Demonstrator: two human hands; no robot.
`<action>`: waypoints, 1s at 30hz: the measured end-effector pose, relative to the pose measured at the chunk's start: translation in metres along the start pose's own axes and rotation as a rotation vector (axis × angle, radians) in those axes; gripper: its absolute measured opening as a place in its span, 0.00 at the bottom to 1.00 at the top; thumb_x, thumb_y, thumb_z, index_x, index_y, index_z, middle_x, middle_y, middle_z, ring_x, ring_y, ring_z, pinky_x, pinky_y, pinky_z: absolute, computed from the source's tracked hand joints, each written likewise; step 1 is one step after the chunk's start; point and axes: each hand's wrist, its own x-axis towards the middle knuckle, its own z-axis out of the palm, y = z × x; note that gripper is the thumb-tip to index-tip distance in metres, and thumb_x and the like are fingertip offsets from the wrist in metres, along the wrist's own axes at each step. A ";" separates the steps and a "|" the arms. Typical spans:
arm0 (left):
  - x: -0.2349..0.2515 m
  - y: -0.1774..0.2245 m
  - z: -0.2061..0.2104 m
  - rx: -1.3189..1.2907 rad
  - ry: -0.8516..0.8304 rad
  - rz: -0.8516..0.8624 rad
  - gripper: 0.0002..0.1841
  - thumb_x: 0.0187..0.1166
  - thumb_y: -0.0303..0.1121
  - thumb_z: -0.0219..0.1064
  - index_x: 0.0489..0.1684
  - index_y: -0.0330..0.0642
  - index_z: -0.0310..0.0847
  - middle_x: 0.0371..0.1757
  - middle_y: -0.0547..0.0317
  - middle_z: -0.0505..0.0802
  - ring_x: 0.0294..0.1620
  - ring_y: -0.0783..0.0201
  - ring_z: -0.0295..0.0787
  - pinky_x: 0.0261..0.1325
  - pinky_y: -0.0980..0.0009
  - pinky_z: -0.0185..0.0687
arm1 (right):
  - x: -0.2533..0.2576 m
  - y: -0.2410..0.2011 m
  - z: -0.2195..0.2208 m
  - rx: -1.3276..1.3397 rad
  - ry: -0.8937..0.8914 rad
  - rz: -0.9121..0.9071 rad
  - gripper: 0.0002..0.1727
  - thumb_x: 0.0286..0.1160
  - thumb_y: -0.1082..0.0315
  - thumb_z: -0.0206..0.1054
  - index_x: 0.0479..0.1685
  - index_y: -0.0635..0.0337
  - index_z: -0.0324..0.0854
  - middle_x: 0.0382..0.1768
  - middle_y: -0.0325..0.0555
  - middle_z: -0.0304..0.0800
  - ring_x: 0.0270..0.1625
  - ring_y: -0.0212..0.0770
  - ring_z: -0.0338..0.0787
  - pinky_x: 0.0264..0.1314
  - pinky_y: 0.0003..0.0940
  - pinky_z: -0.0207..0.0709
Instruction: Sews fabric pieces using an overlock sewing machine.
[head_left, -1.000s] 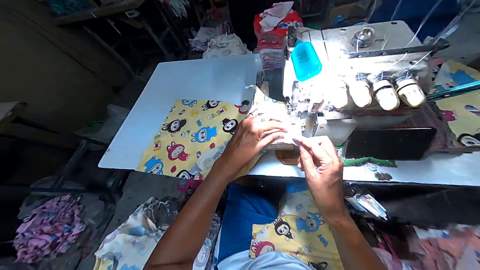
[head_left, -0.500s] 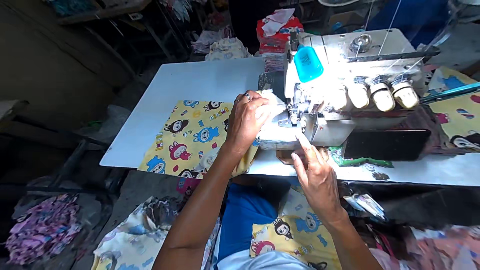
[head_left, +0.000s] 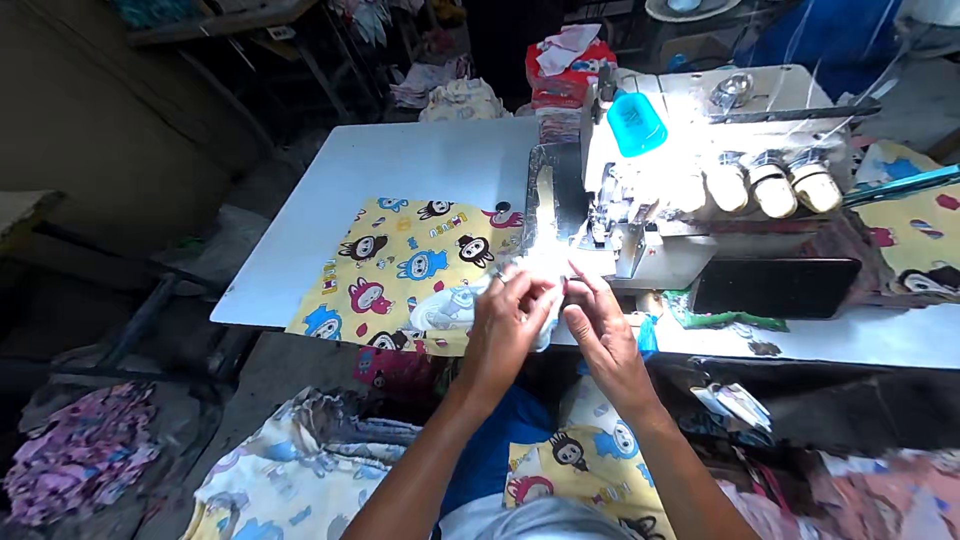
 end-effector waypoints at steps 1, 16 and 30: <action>-0.009 -0.001 0.006 -0.038 -0.044 0.013 0.07 0.77 0.33 0.72 0.46 0.40 0.90 0.42 0.57 0.91 0.37 0.70 0.88 0.39 0.74 0.84 | 0.000 -0.001 -0.001 0.052 0.055 0.026 0.24 0.91 0.58 0.57 0.76 0.62 0.78 0.62 0.44 0.89 0.62 0.28 0.88 0.68 0.26 0.81; -0.017 -0.015 -0.012 -0.099 -0.100 0.097 0.29 0.73 0.46 0.77 0.71 0.40 0.83 0.68 0.52 0.86 0.43 0.72 0.87 0.39 0.77 0.84 | -0.014 -0.007 -0.017 0.047 0.368 -0.060 0.07 0.77 0.71 0.71 0.49 0.58 0.88 0.49 0.35 0.91 0.52 0.26 0.91 0.60 0.24 0.87; -0.012 0.008 -0.017 -0.111 -0.066 0.132 0.06 0.78 0.31 0.72 0.41 0.38 0.91 0.44 0.60 0.96 0.57 0.69 0.91 0.70 0.68 0.80 | -0.023 -0.017 -0.035 0.271 0.258 0.063 0.05 0.77 0.72 0.71 0.45 0.52 0.88 0.43 0.30 0.92 0.47 0.24 0.91 0.54 0.21 0.86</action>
